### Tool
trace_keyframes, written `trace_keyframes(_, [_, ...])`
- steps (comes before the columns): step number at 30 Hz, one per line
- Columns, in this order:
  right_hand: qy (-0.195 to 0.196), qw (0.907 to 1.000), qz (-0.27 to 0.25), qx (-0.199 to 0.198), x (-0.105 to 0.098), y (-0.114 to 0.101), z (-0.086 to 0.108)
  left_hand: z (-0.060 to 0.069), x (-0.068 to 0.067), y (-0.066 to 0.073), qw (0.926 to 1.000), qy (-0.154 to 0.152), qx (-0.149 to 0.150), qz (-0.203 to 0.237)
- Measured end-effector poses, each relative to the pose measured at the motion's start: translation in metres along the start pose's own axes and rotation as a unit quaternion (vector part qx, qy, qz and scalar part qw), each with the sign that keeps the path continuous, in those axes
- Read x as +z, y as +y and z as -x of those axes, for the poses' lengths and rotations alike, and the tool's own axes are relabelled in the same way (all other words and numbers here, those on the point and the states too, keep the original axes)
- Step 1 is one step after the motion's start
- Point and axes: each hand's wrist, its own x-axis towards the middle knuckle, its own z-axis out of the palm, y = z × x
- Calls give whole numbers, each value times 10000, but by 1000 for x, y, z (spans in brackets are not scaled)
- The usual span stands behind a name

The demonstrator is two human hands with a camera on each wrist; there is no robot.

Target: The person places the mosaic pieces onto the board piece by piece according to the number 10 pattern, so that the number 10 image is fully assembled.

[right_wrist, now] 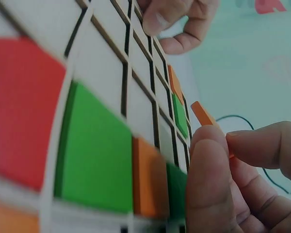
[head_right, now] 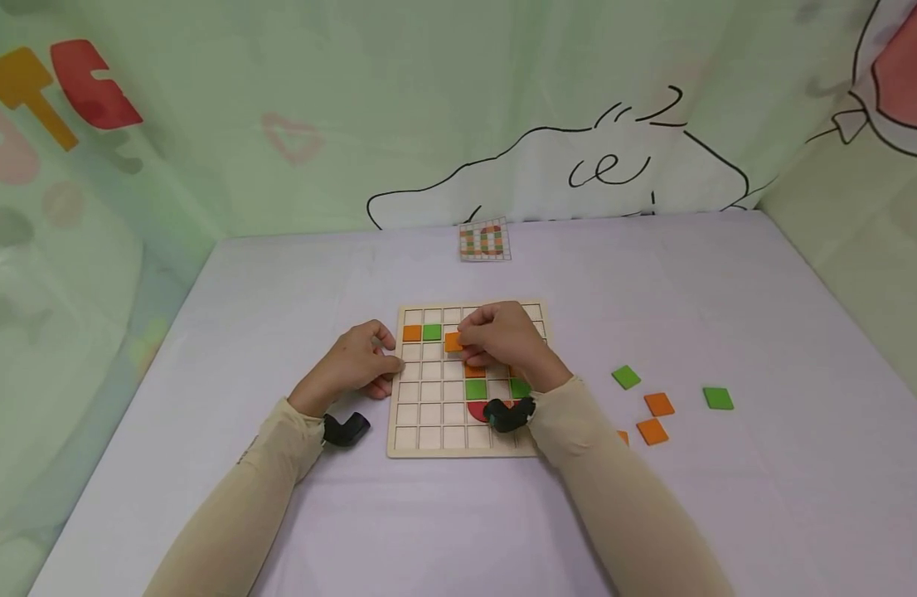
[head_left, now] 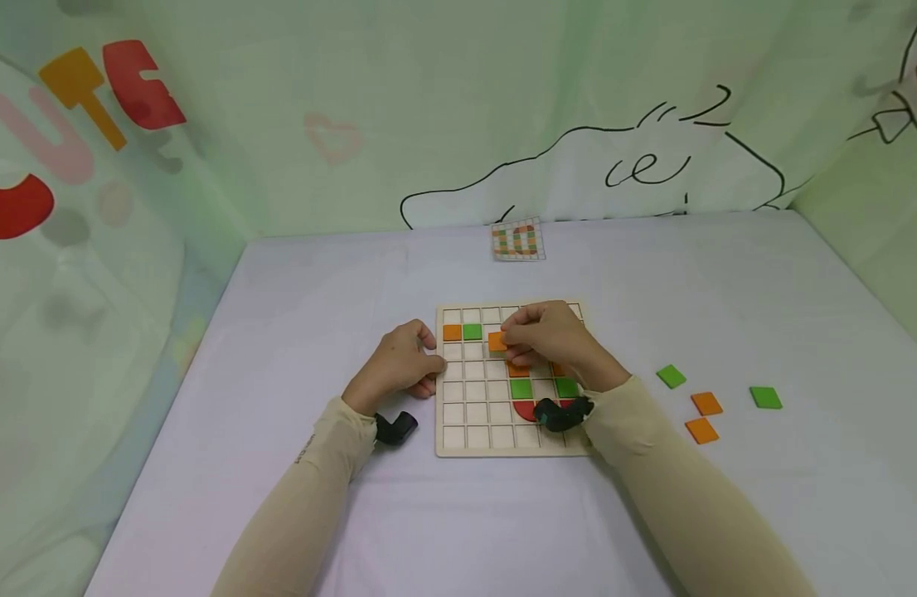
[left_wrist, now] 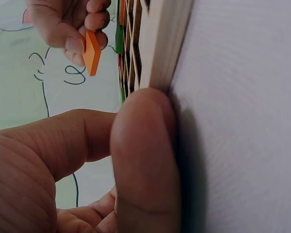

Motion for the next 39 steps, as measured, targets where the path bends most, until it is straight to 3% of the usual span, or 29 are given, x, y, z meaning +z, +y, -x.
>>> trace_keyframes(15, [-136,9995,286,-32,24,-10,-13,-1,0,0,10000,-33,4,-15])
trace_keyframes(39, [-217,9983,540,10,29,-9,-14,-2,0,-1,10000,-23,8,-16])
